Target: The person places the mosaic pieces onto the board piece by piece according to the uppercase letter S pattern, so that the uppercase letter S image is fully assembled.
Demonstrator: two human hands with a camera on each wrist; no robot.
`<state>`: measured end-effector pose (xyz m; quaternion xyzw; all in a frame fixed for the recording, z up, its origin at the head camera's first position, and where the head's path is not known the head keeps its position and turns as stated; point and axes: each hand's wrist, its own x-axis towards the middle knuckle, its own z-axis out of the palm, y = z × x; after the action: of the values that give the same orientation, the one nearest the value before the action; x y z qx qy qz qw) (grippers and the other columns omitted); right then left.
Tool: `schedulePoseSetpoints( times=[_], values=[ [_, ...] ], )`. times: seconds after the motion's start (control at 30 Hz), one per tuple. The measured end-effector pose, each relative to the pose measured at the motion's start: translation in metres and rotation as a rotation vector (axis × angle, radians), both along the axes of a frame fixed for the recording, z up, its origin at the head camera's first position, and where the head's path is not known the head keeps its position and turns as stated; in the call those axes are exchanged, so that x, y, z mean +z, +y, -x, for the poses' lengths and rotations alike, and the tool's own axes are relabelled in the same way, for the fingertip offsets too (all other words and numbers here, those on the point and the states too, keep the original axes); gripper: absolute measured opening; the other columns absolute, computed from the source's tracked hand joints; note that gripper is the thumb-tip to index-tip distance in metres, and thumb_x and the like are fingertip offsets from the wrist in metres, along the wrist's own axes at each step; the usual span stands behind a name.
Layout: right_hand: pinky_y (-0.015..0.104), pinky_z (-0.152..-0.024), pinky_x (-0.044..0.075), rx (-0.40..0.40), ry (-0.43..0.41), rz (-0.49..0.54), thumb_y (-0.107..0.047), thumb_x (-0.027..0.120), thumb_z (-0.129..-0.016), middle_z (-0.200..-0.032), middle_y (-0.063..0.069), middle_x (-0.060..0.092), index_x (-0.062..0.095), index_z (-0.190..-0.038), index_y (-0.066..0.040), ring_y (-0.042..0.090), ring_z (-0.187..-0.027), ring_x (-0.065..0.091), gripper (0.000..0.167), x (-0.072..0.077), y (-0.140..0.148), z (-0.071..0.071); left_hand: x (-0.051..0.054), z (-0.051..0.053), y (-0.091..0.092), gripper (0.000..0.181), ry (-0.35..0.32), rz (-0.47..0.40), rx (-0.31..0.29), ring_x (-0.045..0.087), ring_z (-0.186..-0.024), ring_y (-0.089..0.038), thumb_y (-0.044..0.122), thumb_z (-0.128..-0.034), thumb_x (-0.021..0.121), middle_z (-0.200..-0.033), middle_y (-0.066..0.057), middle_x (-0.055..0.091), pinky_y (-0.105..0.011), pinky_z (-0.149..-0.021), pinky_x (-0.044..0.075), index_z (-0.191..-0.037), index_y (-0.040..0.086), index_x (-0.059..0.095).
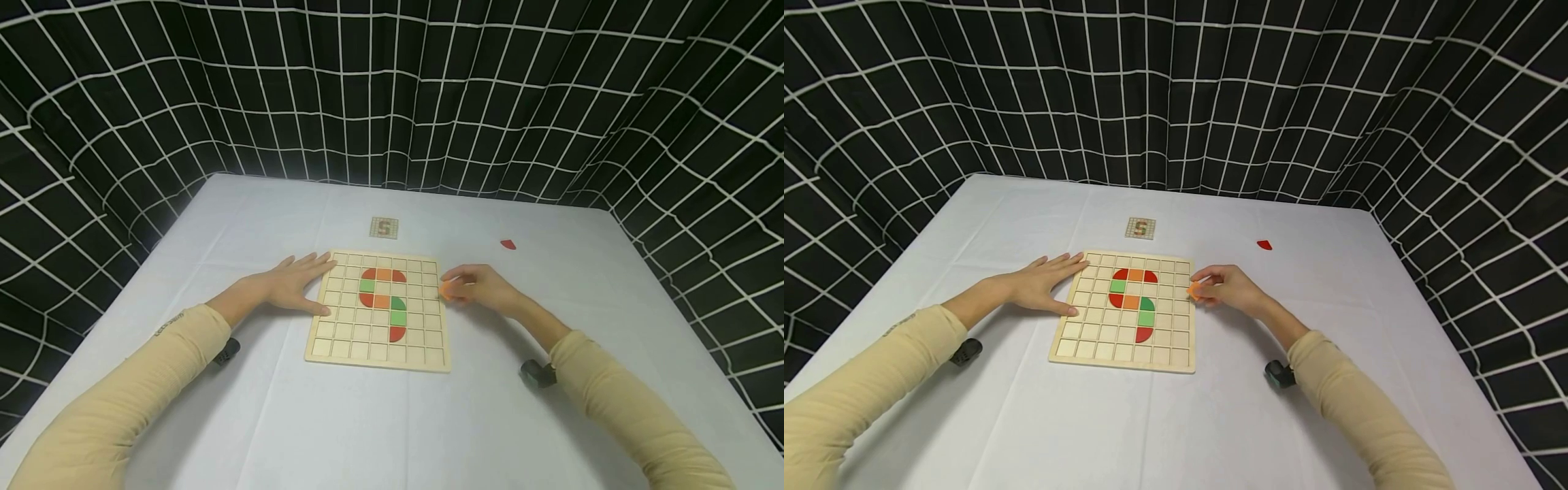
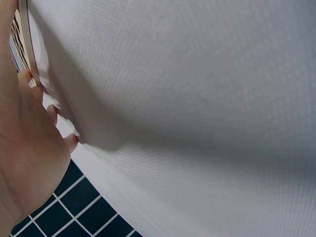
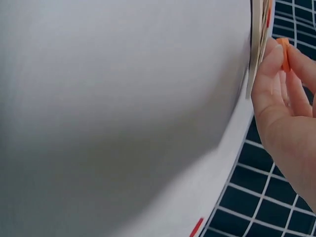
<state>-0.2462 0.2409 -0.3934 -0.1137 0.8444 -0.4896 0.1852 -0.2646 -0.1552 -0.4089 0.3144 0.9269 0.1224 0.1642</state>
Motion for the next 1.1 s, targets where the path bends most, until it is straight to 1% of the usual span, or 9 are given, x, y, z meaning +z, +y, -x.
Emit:
schedulePoseSetpoints(
  times=[0.13, 0.27, 0.43, 0.6, 0.83, 0.97, 1.1],
  values=[
    [0.033, -0.074, 0.056, 0.020, -0.028, 0.026, -0.009, 0.069, -0.087, -0.096, 0.013, 0.066, 0.063, -0.118, 0.002, 0.023, -0.081, 0.066, 0.034, 0.002, -0.011, -0.002, 0.000, 0.000, 0.000, 0.104, -0.002, -0.002, 0.000, 0.002, -0.143, -0.034, 0.071, -0.0785, 0.058, -0.159, -0.007, 0.000, -0.060, -0.110, 0.000, -0.154, 0.015, 0.013],
    [0.034, -0.074, 0.056, 0.043, -0.048, 0.017, -0.010, 0.070, -0.087, -0.095, 0.011, 0.066, 0.065, -0.117, 0.001, 0.022, -0.080, 0.065, 0.032, 0.003, -0.023, -0.004, -0.001, 0.000, -0.001, 0.104, 0.004, -0.001, -0.001, 0.002, -0.143, -0.034, 0.071, -0.0785, 0.058, -0.159, -0.007, 0.000, -0.060, -0.110, 0.000, -0.154, 0.015, 0.013],
    [0.034, -0.074, 0.056, 0.081, -0.065, 0.011, -0.010, 0.070, -0.086, -0.095, 0.010, 0.068, 0.067, -0.115, -0.002, 0.023, -0.080, 0.064, 0.029, 0.003, -0.036, -0.005, -0.001, 0.000, -0.001, 0.104, 0.004, -0.004, 0.002, 0.001, -0.143, -0.034, 0.071, -0.0786, 0.057, -0.159, -0.007, 0.000, -0.060, -0.110, 0.000, -0.154, 0.015, 0.013],
    [0.036, -0.074, 0.056, 0.124, -0.087, 0.043, -0.007, 0.070, -0.087, -0.097, 0.011, 0.069, 0.067, -0.114, 0.000, 0.025, -0.082, 0.066, 0.028, 0.003, -0.048, -0.008, 0.000, 0.000, -0.001, 0.104, -0.002, -0.002, 0.001, 0.002, -0.143, -0.034, 0.072, -0.0786, 0.057, -0.159, -0.007, 0.000, -0.060, -0.110, 0.000, -0.154, 0.015, 0.013],
    [0.034, -0.074, 0.056, 0.177, -0.090, 0.034, -0.008, 0.071, -0.086, -0.099, 0.009, 0.068, 0.068, -0.111, -0.003, 0.025, -0.082, 0.068, 0.026, 0.008, -0.064, -0.013, 0.001, -0.001, -0.001, 0.105, -0.004, -0.009, 0.005, 0.002, -0.143, -0.034, 0.072, -0.0782, 0.057, -0.159, -0.007, 0.000, -0.060, -0.110, -0.001, -0.154, 0.015, 0.013],
    [0.035, -0.075, 0.056, 0.202, -0.100, 0.055, -0.005, 0.069, -0.087, -0.099, 0.010, 0.067, 0.068, -0.111, -0.001, 0.025, -0.083, 0.068, 0.024, 0.008, -0.073, -0.015, 0.000, -0.001, -0.001, 0.105, -0.001, -0.008, 0.004, 0.002, -0.143, -0.035, 0.071, -0.0783, 0.057, -0.159, -0.008, 0.001, -0.060, -0.110, -0.001, -0.154, 0.014, 0.013],
    [0.034, -0.074, 0.057, 0.206, -0.093, 0.027, -0.005, 0.071, -0.086, -0.095, 0.008, 0.066, 0.070, -0.108, -0.003, 0.022, -0.081, 0.066, 0.023, 0.007, -0.082, -0.018, -0.001, 0.000, -0.001, 0.104, -0.002, -0.003, 0.005, 0.002, -0.143, -0.034, 0.071, -0.0787, 0.057, -0.159, -0.007, 0.000, -0.059, -0.110, -0.001, -0.154, 0.015, 0.013]
  ],
)
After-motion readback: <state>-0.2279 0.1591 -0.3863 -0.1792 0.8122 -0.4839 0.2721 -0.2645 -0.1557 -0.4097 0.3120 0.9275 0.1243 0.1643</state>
